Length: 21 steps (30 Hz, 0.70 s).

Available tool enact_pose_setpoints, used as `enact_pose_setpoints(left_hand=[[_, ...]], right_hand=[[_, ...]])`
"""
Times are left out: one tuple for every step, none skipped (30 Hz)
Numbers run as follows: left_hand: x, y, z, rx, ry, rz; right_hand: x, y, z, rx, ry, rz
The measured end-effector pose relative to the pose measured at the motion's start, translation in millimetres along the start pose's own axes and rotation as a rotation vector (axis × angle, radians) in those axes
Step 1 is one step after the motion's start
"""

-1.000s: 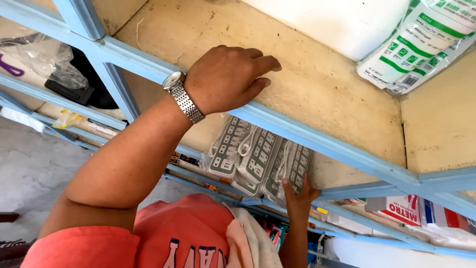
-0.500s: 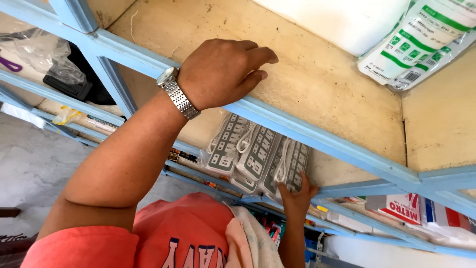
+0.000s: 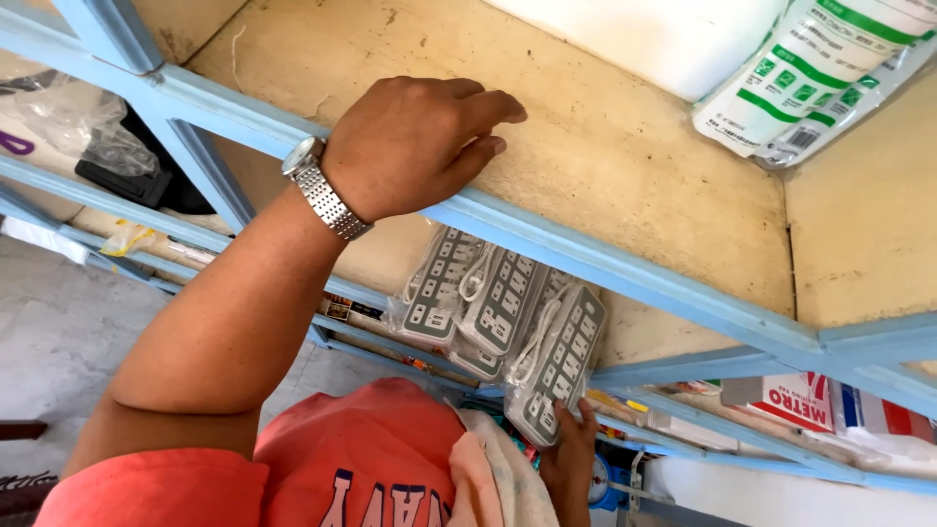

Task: The person organizes retail shelves by placing canned goods and packaged electrical accessories onto them, shifting items into position by hand. A cloth is held in one hand while arranging the electrical accessories.

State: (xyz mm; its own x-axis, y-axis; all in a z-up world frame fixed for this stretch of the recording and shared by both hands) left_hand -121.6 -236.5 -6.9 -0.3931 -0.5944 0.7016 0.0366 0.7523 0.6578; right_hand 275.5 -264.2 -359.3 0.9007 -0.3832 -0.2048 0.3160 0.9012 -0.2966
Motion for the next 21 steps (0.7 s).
enact_pose_setpoints(left_hand=[[0.9, 0.0, -0.5, -0.004, 0.006, -0.009], [1.9, -0.7, -0.8, -0.007, 0.013, -0.016], [1.2, -1.2, -0.9, -0.012, 0.011, -0.015], [0.8, -0.9, -0.3, -0.004, 0.016, -0.007], [0.5, -0.5, 0.4, 0.004, 0.02, 0.001], [0.4, 0.0, 0.1, 0.0, 0.02, -0.001], [0.5, 0.4, -0.1, -0.008, 0.015, -0.013], [1.1, -0.6, 0.4, -0.012, 0.013, -0.024], [1.6, -0.2, 0.7, -0.011, 0.014, -0.024], [1.9, -1.7, 0.7, -0.012, 0.01, -0.027], [1.9, -3.3, 0.8, -0.013, 0.006, -0.031], [2.7, -4.1, 1.0, -0.012, 0.006, -0.027], [4.1, -5.0, 0.4, -0.028, 0.001, -0.042], [5.1, -5.2, -0.6, -0.045, -0.006, -0.058], [5.2, -6.6, -0.7, -0.046, -0.008, -0.056], [6.8, -8.1, -0.8, -0.059, 0.002, -0.086], [8.8, -9.9, -0.8, -0.071, 0.012, -0.117], [8.7, -14.8, -0.3, -0.069, 0.013, -0.118], [9.7, -20.4, -0.5, -0.092, 0.015, -0.149], [11.5, -25.4, -0.4, -0.116, 0.02, -0.184], [10.5, -35.4, 0.1, -0.114, 0.023, -0.189]], right_hand=[[6.4, 10.8, -13.0, -0.074, 0.157, 0.103], [12.9, 20.1, -25.9, -0.148, 0.314, 0.207], [13.8, 19.4, -25.1, -0.147, 0.317, 0.203], [13.7, 18.5, -27.4, -0.261, 0.352, 0.16], [13.3, 17.0, -29.5, -0.375, 0.388, 0.119], [16.8, 16.5, -31.0, -0.373, 0.391, 0.118], [17.9, 15.1, -33.1, -0.4, 0.404, 0.187], [19.2, 13.0, -35.5, -0.43, 0.414, 0.257], [23.7, 15.2, -40.9, -0.431, 0.414, 0.258], [27.7, 13.7, -47.4, -0.486, 0.452, 0.337], [32.1, 11.9, -53.8, -0.542, 0.491, 0.416], [28.9, 7.1, -53.4, -0.545, 0.491, 0.413], [24.8, 1.6, -52.5, -0.556, 0.51, 0.445], [21.0, -3.3, -50.9, -0.565, 0.53, 0.477], [6.0, -21.4, -37.0, -0.564, 0.531, 0.474], [-9.7, -36.4, -20.7, -0.468, 0.496, 0.481], [-25.4, -52.1, -4.4, -0.372, 0.461, 0.487], [-28.0, -53.7, -4.7, -0.373, 0.459, 0.489], [-30.8, -55.8, -4.5, -0.356, 0.45, 0.508], [-35.1, -56.2, -3.9, -0.336, 0.44, 0.53], [-37.9, -56.6, -3.5, -0.335, 0.438, 0.536]])
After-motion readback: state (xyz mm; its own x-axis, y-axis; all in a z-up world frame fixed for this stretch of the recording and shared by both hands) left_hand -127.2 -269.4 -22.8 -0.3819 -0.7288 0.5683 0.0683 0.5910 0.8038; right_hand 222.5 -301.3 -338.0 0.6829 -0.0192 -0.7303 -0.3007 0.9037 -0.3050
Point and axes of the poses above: each hand's wrist, its own y-axis towards the middle knuckle, its own x-axis out of the back of the hand, z = x × y, the point moved 3 cm from there along y, towards the middle knuckle, and after that the axes turned 12 degrees about x, right-handed, at the moved point
